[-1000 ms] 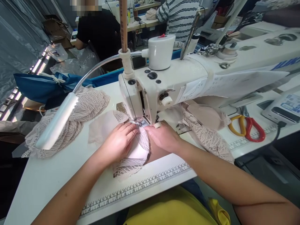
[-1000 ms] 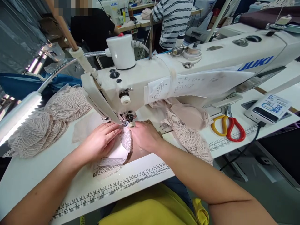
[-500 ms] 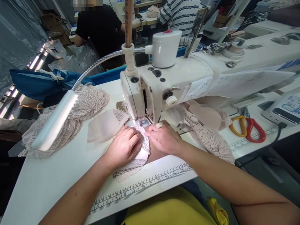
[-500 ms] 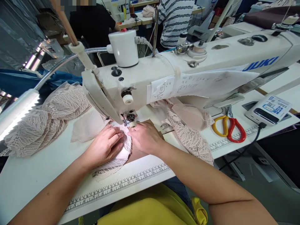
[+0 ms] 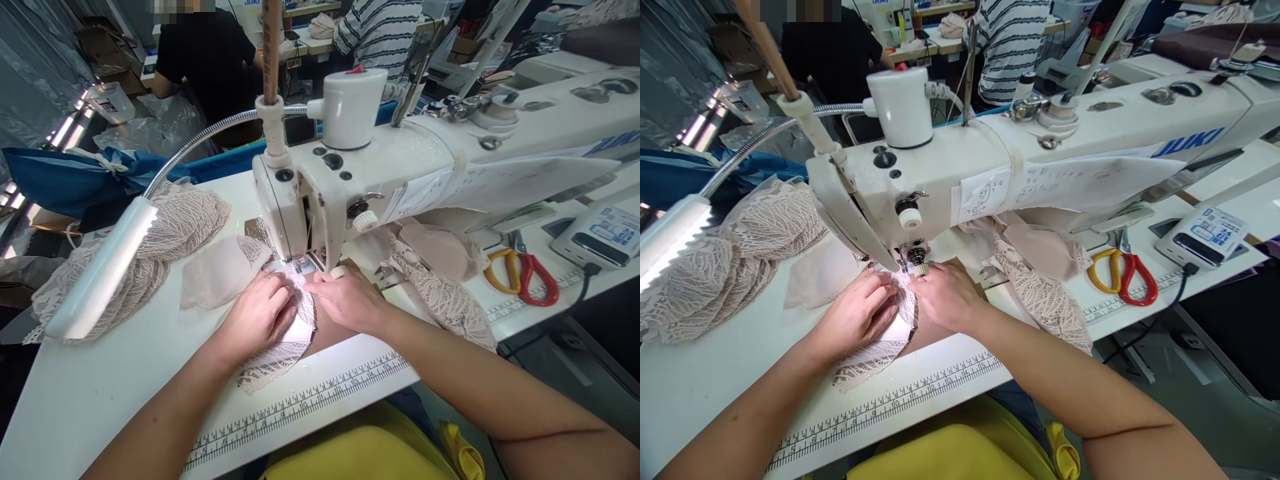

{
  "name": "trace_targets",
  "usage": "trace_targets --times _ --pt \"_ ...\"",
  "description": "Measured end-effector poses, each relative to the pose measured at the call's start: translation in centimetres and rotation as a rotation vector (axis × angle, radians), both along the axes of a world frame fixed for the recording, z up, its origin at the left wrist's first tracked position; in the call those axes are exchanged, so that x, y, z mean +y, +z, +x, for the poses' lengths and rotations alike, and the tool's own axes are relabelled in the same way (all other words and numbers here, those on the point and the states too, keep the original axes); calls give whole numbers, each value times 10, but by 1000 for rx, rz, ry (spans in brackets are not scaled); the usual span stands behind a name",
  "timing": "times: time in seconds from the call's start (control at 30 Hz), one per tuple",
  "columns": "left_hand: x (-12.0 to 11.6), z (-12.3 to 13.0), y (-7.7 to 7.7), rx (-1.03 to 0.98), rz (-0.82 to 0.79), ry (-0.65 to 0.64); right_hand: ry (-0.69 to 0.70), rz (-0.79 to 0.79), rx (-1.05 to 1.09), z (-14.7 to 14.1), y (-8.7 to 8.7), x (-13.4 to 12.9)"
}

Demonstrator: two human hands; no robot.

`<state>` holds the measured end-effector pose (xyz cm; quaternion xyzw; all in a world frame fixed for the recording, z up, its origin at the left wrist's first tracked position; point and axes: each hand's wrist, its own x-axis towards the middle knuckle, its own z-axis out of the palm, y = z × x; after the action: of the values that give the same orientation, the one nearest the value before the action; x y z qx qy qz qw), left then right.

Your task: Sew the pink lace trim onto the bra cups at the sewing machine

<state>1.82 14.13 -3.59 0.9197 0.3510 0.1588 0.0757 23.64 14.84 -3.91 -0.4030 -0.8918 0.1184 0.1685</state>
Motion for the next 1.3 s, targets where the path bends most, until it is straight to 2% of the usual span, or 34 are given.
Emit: trace_targets --times 0.33,0.57,0.87,1.07,1.3 --pt "13 -7 -1 38 39 22 -77 22 -68 -5 1 2" --pt "5 -4 -2 47 77 -96 -141 63 11 -3 -2 2" --pt "5 -4 -4 2 21 -88 -20 49 7 -3 -1 0" --pt "9 -6 -9 11 51 -89 -42 52 -42 -5 0 -1" --pt "14 -5 -6 73 73 -78 -90 36 -69 -10 1 1"
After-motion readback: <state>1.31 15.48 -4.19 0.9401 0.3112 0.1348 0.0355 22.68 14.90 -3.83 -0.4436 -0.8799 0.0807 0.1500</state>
